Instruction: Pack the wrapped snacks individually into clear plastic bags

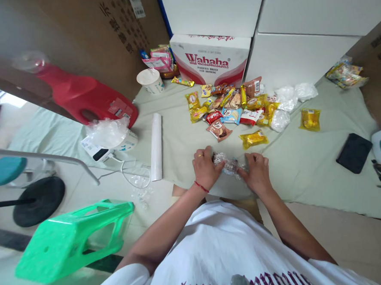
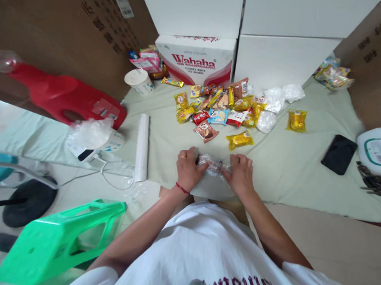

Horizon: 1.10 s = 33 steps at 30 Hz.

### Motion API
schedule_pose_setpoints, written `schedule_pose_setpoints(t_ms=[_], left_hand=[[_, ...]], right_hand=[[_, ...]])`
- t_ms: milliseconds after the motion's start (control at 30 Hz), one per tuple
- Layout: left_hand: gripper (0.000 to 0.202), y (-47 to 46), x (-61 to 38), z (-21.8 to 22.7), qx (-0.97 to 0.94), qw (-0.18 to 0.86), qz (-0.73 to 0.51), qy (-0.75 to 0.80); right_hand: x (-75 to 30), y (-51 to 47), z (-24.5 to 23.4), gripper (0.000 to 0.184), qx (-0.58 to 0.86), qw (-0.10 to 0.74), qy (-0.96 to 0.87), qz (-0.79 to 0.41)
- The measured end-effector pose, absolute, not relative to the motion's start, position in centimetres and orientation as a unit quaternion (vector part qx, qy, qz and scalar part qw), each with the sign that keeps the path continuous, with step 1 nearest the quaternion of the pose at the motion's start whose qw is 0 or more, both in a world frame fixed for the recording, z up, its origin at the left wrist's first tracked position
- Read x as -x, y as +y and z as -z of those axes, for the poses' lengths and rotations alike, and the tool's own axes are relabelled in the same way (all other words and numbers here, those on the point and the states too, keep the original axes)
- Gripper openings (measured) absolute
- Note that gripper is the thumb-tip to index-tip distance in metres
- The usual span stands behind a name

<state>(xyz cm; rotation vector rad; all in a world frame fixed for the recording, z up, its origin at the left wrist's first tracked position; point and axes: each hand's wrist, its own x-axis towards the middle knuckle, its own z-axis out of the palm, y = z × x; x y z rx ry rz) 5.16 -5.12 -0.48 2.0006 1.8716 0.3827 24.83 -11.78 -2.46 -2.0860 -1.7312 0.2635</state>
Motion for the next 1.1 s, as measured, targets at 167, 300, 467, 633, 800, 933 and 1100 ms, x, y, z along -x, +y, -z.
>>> schedule_pose_setpoints(t_ms=[167, 300, 467, 633, 800, 933, 1100], left_hand=[[0.047, -5.3, -5.6, 1.8, -0.725, 0.212, -0.194, 0.626], [0.03, -6.5, -6.4, 2.1, -0.707, 0.268, -0.295, 0.584], [0.02, -7.4, -6.9, 3.4, -0.8, 0.172, -0.349, 0.457], [0.044, -7.5, -6.1, 4.6, -0.879, 0.175, -0.318, 0.309], [0.062, -8.4, -5.7, 2.4, -0.866, 0.323, -0.312, 0.219], [0.054, -7.7, -4.3, 1.0, -0.833, 0.327, -0.339, 0.29], [0.025, -4.0, 1.4, 2.9, -0.828, 0.183, -0.312, 0.428]], right_hand=[[-23.4, -12.5, 2.1, 0.012, 0.749, 0.154, -0.634, -0.111], [-23.1, -12.1, 1.4, 0.009, 0.748, 0.198, -0.59, -0.231], [-22.0, -12.0, 1.4, 0.026, 0.609, 0.471, -0.348, -0.534], [-21.5, -12.5, 1.6, 0.045, 0.503, 0.551, -0.16, -0.646], [-21.6, -12.9, 2.1, 0.036, 0.562, 0.523, -0.23, -0.598], [-26.4, -12.3, 1.7, 0.035, 0.612, 0.546, -0.309, -0.482], [-44.0, -8.5, -0.4, 0.037, 0.653, 0.73, -0.151, -0.135]])
